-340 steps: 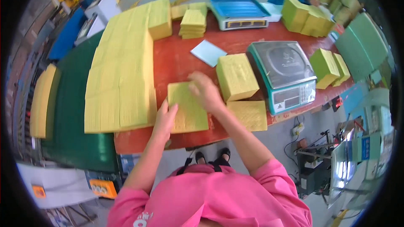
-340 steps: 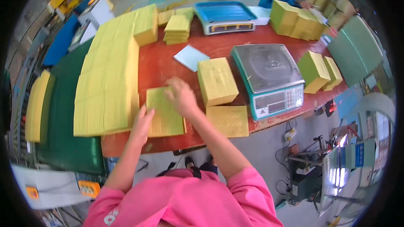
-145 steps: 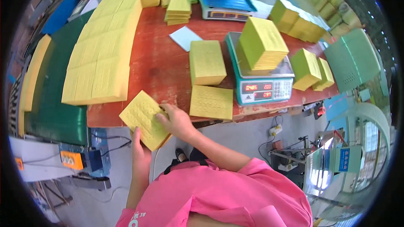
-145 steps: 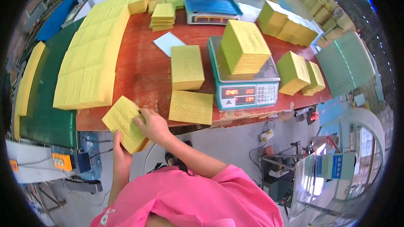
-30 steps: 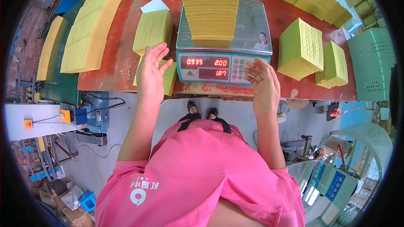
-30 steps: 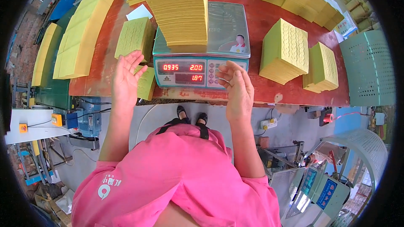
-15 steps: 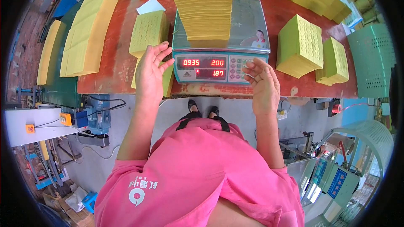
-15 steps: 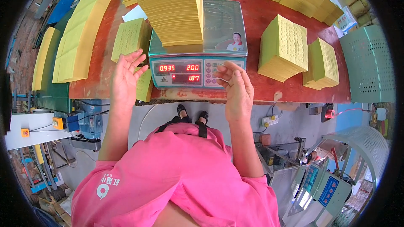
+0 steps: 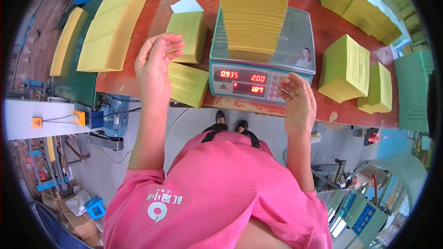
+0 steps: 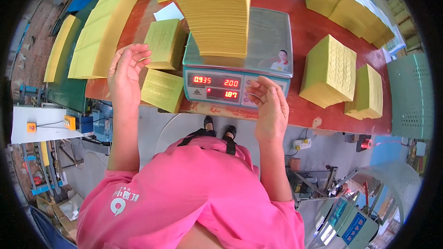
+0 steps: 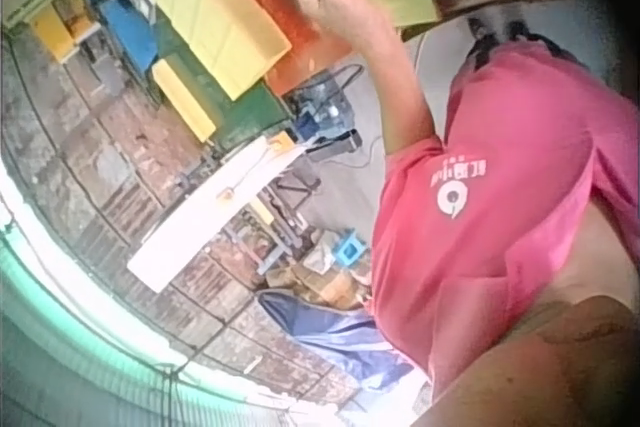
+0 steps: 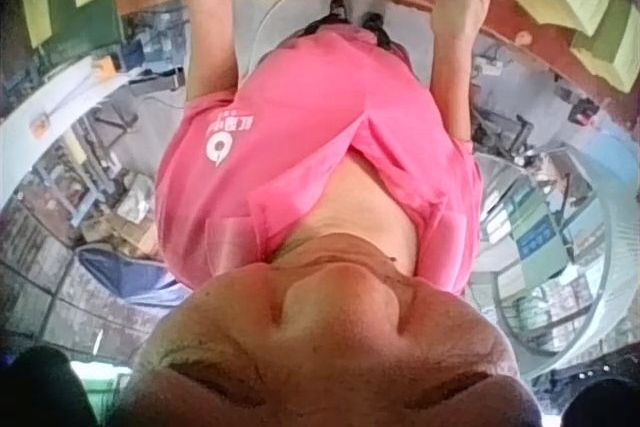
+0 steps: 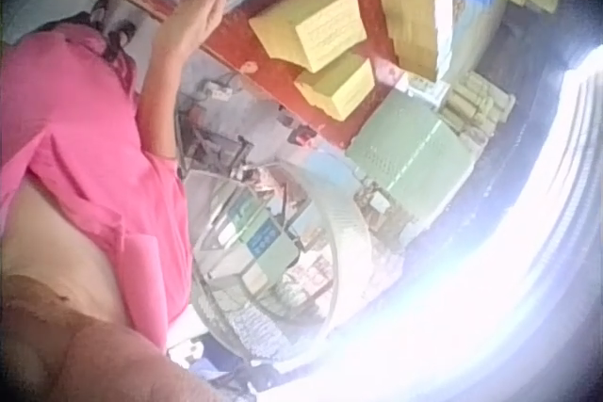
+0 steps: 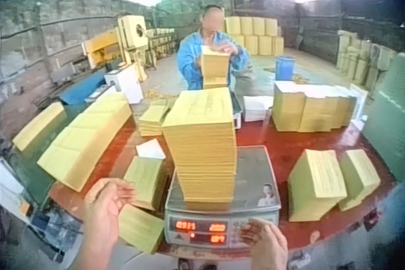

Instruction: Weighing and stacking yellow textured paper sheets on a digital scale in a factory setting.

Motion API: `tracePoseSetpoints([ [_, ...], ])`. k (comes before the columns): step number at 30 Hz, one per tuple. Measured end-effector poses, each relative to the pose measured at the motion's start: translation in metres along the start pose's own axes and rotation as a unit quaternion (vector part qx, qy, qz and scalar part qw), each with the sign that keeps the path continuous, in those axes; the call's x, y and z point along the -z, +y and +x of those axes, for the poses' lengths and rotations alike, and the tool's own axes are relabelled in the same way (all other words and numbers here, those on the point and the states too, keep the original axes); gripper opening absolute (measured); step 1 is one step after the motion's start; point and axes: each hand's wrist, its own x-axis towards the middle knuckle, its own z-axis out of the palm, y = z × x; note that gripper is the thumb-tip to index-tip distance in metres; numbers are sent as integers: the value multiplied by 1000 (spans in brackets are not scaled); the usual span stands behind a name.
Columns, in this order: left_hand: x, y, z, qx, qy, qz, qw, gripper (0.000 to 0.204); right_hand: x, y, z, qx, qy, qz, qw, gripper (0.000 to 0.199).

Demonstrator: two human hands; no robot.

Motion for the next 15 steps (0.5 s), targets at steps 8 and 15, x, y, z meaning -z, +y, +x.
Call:
tracePoseSetpoints([
  [8,-15,-1,-10,-62,-113,157,979,10,-28,21,-1,-10,28,-23,999,32],
  [15,-88,57,89,-440,-239,277,820,20,-56,37,-37,17,39,-11,999,31],
])
